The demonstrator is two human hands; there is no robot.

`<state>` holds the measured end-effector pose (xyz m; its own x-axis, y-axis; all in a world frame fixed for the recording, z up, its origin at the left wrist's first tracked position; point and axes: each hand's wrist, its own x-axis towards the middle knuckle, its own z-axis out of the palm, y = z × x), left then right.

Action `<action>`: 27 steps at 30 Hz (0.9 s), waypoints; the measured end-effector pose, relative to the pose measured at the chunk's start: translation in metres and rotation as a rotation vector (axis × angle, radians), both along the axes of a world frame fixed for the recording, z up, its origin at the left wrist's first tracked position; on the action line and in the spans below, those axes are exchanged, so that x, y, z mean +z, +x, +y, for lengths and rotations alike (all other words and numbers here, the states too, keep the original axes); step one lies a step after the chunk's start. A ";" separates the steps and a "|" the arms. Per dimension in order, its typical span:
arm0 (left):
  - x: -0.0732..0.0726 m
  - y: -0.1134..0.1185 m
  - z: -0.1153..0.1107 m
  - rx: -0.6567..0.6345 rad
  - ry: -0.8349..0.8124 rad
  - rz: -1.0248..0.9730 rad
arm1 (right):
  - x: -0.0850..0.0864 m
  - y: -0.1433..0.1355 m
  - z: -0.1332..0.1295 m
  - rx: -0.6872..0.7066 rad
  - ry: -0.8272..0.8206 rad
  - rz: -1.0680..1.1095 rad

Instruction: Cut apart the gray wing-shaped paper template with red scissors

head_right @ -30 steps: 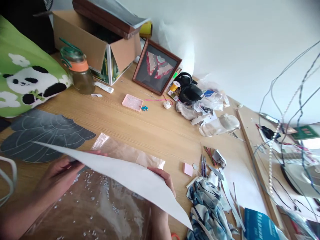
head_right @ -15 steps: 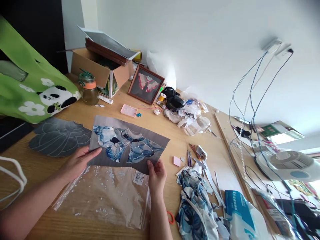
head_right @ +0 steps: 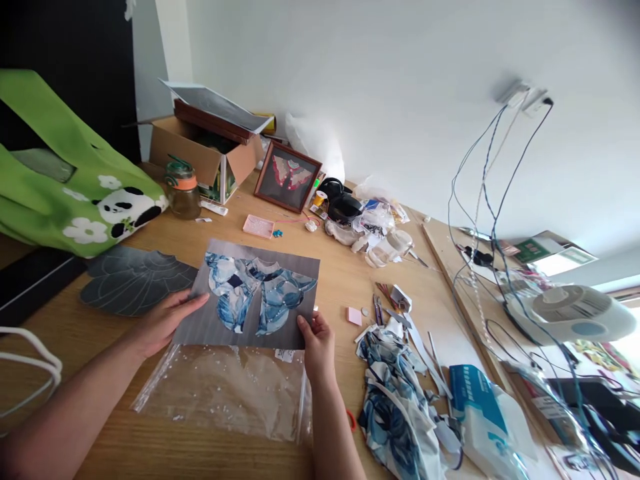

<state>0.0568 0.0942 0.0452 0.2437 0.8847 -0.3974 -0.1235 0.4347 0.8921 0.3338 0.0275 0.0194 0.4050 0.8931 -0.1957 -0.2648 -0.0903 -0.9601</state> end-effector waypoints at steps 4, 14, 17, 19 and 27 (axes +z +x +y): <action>0.002 -0.005 0.002 -0.002 -0.129 -0.298 | 0.005 -0.005 -0.001 -0.027 -0.017 0.111; 0.005 0.002 -0.004 -0.058 0.056 -0.619 | 0.000 -0.047 -0.004 -0.109 -0.061 0.319; 0.000 0.011 -0.009 -0.127 0.128 -0.623 | 0.000 -0.068 -0.006 -0.157 -0.045 0.373; -0.002 0.019 -0.014 -0.075 0.123 -0.624 | 0.000 -0.084 -0.008 -0.171 -0.020 0.384; 0.000 0.037 -0.025 0.368 -0.013 -0.510 | -0.002 -0.141 -0.010 -0.138 0.072 0.418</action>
